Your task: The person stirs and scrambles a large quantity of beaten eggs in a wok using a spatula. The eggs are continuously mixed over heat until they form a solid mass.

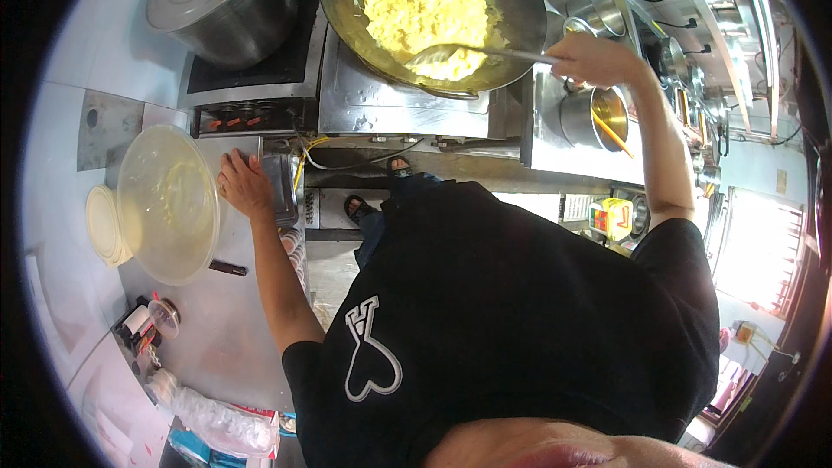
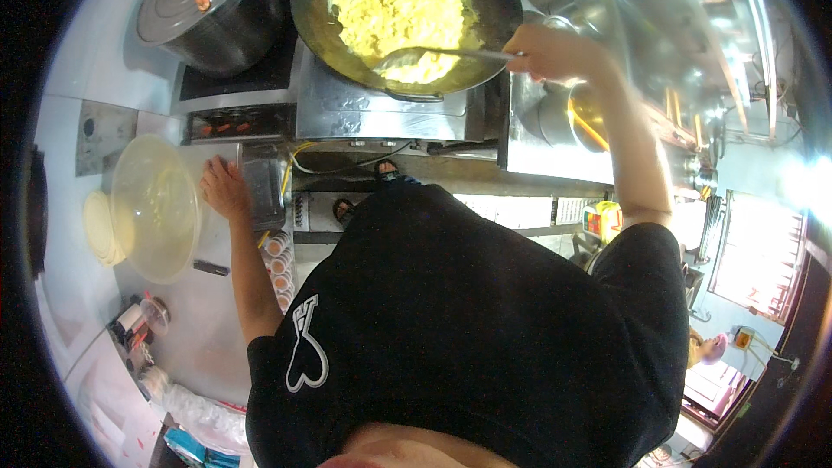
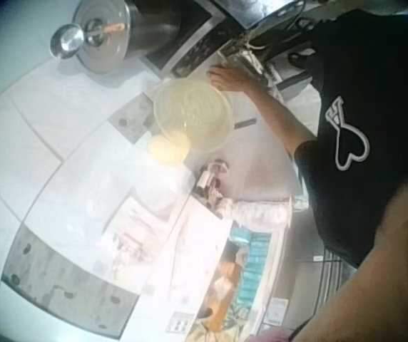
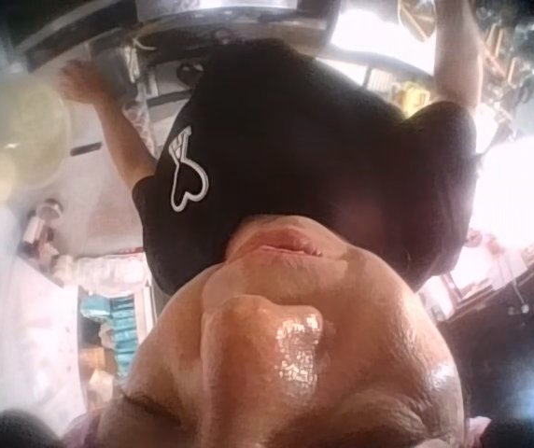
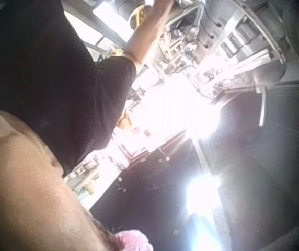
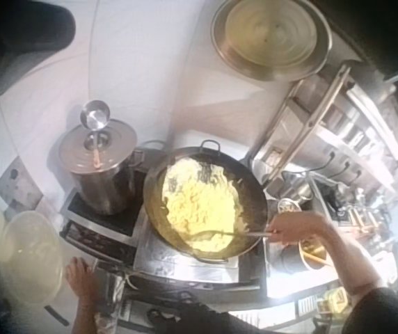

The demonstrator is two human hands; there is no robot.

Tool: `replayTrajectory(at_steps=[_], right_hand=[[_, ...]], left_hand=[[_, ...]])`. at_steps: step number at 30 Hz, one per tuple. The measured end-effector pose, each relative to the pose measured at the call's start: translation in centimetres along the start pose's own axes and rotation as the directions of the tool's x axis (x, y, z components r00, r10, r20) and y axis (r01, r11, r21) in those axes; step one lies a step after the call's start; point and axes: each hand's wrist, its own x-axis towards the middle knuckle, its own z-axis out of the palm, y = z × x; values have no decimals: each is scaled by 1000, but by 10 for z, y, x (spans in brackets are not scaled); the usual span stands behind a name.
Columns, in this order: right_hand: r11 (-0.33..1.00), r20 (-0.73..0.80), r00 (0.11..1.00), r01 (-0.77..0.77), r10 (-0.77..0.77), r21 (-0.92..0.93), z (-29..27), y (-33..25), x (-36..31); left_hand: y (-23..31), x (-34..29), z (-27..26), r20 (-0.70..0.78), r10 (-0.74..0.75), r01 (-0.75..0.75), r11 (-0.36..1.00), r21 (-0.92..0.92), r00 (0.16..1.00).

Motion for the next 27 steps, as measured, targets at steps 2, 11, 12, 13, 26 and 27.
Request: replayTrajectory(at_steps=[2,11,12,13,26,27], right_hand=[[1000,-20,1000,-12,11,-24,22,-9,21],[993,-498,859,-108,117,48,71,-24,193],[984,-475,876,-146,80,-103,66,-20,200],[972,-507,842,-234,183,-37,62,-18,200],[924,-136,987,-131,87,-359,26,51,61],[947,-105,941,-318,322,57,2,34,40]], left_hand=[[2,3,1,22,0,0,1000,-7,1000],[-2,2,9,51,-16,15,1000,23,999],[-2,1,9,40,-15,14,1000,26,999],[-3,0,9,30,-13,12,1000,27,999],[-2,-1,6,19,-10,10,1000,13,1000],[-2,-1,2,24,-14,14,1000,10,1000]])
